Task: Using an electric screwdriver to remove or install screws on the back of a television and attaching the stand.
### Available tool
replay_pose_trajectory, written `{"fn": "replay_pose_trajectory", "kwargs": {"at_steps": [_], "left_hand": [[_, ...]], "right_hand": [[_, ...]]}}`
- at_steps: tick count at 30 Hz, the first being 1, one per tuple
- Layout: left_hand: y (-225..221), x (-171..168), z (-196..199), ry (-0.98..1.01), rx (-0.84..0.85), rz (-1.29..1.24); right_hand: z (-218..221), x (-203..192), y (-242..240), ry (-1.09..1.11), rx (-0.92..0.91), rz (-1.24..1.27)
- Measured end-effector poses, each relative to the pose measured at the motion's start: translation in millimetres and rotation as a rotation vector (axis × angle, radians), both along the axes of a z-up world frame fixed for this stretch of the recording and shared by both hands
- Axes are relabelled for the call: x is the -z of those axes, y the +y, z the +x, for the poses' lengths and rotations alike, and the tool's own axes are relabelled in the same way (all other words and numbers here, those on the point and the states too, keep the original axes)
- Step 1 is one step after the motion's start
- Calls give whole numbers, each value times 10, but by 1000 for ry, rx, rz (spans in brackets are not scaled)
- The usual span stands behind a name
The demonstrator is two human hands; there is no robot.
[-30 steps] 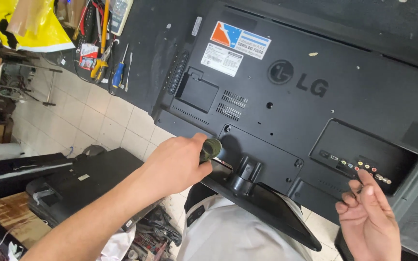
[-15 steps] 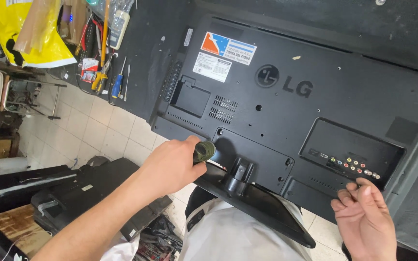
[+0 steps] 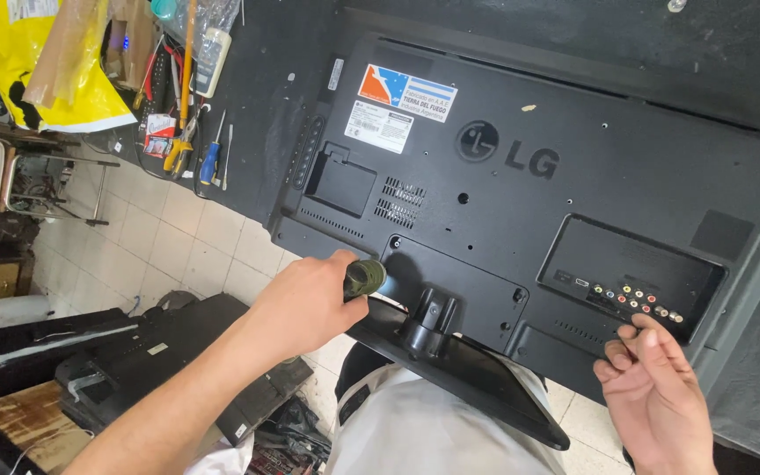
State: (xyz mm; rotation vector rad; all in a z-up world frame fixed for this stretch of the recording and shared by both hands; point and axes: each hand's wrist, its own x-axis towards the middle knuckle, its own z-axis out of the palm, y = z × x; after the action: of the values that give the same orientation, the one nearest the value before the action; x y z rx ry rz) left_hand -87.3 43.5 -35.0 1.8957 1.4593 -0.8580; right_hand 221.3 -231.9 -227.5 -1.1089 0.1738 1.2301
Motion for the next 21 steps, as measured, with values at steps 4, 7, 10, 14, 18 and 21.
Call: {"fn": "replay_pose_trajectory", "kwargs": {"at_steps": [4,7,10,14,18,21], "left_hand": [[-8,24,-23,-5,17,13],[-13,21,-17,-2,23,9],[-23,36,-23,-7,24,16],[-22,43,-22,-11,29,5],[-40,118,-64,-18,74,32],[-38,159,-90,-18,91,40]], "right_hand": [[9,42,0,3,-8,19],[0,33,17,11,6,26],[1,5,31,-1,-11,-1],[-7,15,29,4,-12,25],[-13,42,24,14,5,39],[-17,24,27,10,1,34]]}}
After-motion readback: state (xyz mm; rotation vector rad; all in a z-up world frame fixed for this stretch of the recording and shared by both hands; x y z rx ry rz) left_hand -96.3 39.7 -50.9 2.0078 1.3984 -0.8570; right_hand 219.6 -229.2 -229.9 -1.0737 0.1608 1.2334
